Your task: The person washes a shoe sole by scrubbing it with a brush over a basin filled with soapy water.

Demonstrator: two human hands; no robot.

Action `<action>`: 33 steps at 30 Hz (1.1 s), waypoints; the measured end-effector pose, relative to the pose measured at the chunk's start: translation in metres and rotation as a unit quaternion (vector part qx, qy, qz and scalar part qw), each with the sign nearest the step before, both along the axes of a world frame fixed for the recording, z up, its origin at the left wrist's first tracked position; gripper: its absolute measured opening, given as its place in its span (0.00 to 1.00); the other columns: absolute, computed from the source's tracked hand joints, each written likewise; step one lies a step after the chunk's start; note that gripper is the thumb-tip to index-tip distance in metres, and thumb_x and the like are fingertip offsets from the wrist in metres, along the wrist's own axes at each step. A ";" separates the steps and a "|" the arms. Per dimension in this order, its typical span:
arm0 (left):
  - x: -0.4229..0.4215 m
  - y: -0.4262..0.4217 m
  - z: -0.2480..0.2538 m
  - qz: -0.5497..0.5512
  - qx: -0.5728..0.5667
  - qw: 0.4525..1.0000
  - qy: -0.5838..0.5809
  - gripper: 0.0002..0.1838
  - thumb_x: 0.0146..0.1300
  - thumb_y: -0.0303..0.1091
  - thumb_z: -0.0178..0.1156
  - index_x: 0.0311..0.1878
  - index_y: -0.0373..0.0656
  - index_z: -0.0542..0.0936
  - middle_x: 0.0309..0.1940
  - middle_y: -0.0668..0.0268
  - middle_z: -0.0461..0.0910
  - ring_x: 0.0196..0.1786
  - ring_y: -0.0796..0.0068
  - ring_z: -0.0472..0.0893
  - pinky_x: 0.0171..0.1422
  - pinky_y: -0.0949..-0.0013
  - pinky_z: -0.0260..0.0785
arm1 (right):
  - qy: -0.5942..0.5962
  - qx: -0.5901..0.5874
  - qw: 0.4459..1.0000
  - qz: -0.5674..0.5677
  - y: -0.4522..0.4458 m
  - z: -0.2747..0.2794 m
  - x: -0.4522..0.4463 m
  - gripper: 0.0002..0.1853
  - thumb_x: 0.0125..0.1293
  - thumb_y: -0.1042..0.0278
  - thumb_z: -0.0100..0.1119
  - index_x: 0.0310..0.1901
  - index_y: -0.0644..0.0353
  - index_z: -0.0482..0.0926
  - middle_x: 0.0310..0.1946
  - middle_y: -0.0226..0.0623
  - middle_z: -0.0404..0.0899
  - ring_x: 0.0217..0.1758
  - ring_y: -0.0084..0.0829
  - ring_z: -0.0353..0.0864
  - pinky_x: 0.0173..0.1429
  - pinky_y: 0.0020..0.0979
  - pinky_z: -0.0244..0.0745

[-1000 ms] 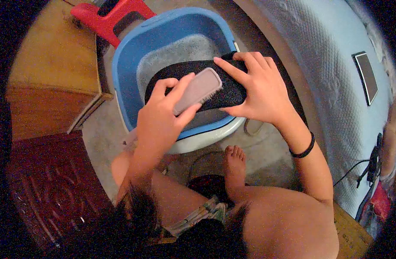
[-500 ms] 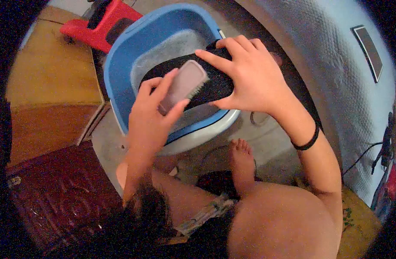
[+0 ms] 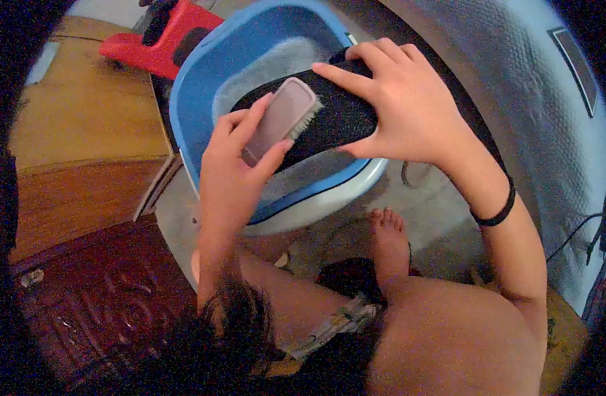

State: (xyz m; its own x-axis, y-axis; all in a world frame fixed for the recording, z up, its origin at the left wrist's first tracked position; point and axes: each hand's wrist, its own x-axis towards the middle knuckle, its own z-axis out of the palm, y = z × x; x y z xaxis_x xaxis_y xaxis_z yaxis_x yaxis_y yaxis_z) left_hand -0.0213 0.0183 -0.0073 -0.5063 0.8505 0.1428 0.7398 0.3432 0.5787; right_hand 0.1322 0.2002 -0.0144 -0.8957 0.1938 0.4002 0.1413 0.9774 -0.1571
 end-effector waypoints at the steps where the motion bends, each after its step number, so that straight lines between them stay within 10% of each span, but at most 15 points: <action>1: -0.002 -0.001 -0.001 0.006 0.001 1.000 0.009 0.29 0.54 0.40 0.68 0.61 0.56 0.76 0.48 0.64 0.76 0.43 0.61 0.80 0.45 0.64 0.74 | 0.001 0.000 1.000 0.000 0.000 0.000 -0.001 0.45 0.36 0.47 0.74 0.63 0.43 0.74 0.49 0.40 0.74 0.51 0.40 0.72 0.55 0.37 0.66; 33: 0.004 -0.004 -0.004 0.013 0.002 1.000 0.027 0.29 0.53 0.44 0.68 0.61 0.57 0.76 0.47 0.66 0.76 0.39 0.65 0.81 0.41 0.63 0.75 | 0.001 0.009 1.000 0.002 0.000 -0.001 -0.001 0.45 0.35 0.47 0.73 0.63 0.43 0.74 0.49 0.41 0.75 0.52 0.42 0.73 0.55 0.39 0.67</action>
State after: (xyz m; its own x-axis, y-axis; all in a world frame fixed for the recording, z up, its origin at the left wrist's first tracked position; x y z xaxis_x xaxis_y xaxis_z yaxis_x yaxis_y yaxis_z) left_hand -0.0170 0.0147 -0.0117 -0.5199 0.8362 0.1745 0.7607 0.3604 0.5398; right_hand 0.1310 0.2006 -0.0156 -0.8960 0.1828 0.4047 0.1374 0.9807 -0.1388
